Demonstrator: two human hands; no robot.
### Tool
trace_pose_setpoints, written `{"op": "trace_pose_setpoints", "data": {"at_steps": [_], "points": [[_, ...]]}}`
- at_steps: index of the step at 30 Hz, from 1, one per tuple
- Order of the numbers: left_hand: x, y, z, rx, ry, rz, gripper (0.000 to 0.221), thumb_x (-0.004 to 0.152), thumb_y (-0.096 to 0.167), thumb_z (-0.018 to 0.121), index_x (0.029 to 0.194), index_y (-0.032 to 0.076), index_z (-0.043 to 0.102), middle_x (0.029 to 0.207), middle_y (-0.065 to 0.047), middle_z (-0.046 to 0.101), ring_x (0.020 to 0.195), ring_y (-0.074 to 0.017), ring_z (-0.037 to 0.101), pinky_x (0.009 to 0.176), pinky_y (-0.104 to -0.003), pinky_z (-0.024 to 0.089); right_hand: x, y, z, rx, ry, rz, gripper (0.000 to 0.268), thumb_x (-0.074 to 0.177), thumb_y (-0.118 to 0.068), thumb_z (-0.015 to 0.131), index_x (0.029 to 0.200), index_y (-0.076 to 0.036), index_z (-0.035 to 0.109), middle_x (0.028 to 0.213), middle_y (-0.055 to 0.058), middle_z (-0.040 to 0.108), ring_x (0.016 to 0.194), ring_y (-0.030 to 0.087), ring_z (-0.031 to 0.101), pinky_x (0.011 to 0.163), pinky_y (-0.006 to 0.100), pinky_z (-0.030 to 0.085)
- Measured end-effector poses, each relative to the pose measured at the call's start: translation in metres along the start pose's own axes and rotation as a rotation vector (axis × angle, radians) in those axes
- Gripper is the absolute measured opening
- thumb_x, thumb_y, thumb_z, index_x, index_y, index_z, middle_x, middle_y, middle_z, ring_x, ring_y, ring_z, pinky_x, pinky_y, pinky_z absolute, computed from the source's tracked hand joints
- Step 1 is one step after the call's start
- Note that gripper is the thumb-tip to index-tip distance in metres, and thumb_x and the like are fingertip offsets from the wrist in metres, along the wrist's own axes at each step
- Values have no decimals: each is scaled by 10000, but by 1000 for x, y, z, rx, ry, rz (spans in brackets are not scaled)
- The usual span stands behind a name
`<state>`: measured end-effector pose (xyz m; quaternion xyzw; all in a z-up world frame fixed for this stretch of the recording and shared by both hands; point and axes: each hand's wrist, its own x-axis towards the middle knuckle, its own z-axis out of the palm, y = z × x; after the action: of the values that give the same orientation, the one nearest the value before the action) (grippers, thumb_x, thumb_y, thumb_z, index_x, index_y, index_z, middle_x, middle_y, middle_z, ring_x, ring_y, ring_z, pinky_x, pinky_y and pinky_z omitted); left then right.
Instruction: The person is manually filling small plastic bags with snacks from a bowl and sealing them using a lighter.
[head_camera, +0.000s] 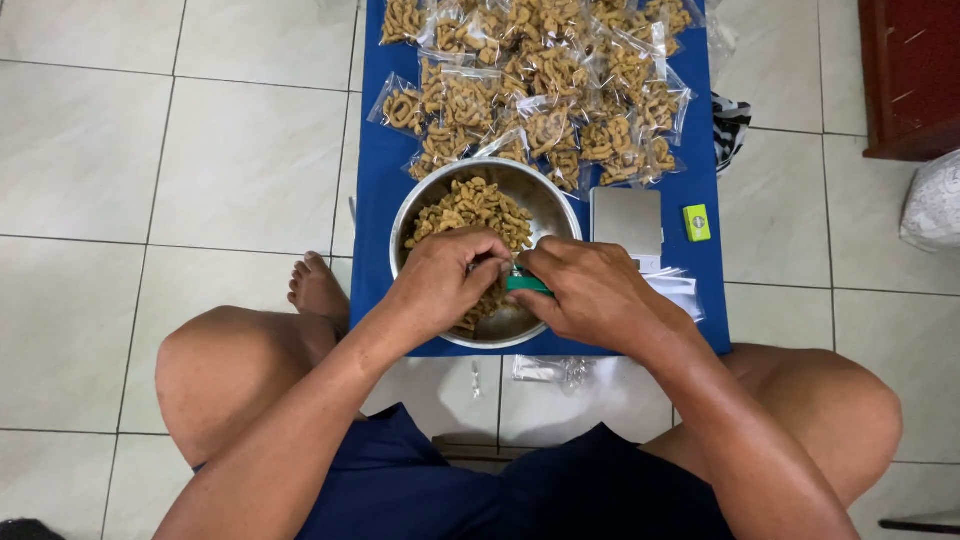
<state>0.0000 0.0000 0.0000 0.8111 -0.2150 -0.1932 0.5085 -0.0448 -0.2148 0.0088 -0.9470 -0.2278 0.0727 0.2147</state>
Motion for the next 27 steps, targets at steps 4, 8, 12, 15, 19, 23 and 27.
{"op": "trace_pose_setpoints", "data": {"at_steps": [4, 8, 12, 15, 19, 23, 27], "points": [[-1, -5, 1, 15, 9, 70, 124, 954, 48, 656, 1011, 76, 763, 947, -193, 793, 934, -440, 751, 787, -497, 604, -2, 14, 14, -105, -24, -29, 389, 1018, -414, 509, 1158, -97, 687, 895, 106, 684, 784, 335, 698, 674, 472, 560], [-1, -1, -2, 43, 11, 111, 128, 961, 27, 643, 1005, 66, 757, 931, -203, 783, 923, -451, 747, 785, -519, 608, -1, 11, 13, -125, 8, -43, 394, 1011, -427, 522, 1155, -98, 683, 895, 100, 681, 810, 342, 692, 684, 480, 558], [-2, 2, -3, -23, -19, 112, 165, 977, -4, 603, 1033, 15, 756, 946, -258, 775, 940, -502, 734, 798, -570, 603, -3, 16, 18, -177, 43, -80, 411, 1017, -473, 468, 1138, -145, 686, 854, 39, 662, 793, 281, 684, 673, 434, 554], [-3, -1, -3, 10, -49, 50, 165, 986, 64, 613, 1006, 102, 773, 924, -208, 785, 927, -482, 735, 794, -544, 599, -6, 18, 24, -173, 39, -57, 371, 1001, -476, 507, 1121, -184, 702, 847, 12, 668, 790, 266, 695, 690, 418, 554], [-4, -5, 0, 25, -61, 58, 164, 993, 60, 613, 1026, 91, 770, 905, -210, 783, 908, -481, 737, 782, -536, 606, -13, 15, 25, -105, 54, -16, 340, 994, -455, 550, 1121, -188, 715, 862, 7, 693, 798, 268, 708, 704, 411, 556], [2, -9, -3, 13, -29, -24, 122, 969, 145, 659, 1019, 131, 769, 971, -168, 800, 983, -410, 748, 833, -513, 590, -33, 17, 10, 219, 207, 169, 337, 965, -352, 663, 1223, -138, 703, 971, 90, 755, 882, 346, 727, 789, 452, 553], [8, -29, 1, -238, 12, -102, 132, 993, 156, 653, 1075, 107, 744, 958, -158, 798, 936, -271, 748, 797, -449, 604, -67, 27, 27, 250, 231, 666, 557, 926, -328, 711, 1418, -90, 601, 1129, 236, 733, 1073, 445, 686, 874, 516, 572]]}}
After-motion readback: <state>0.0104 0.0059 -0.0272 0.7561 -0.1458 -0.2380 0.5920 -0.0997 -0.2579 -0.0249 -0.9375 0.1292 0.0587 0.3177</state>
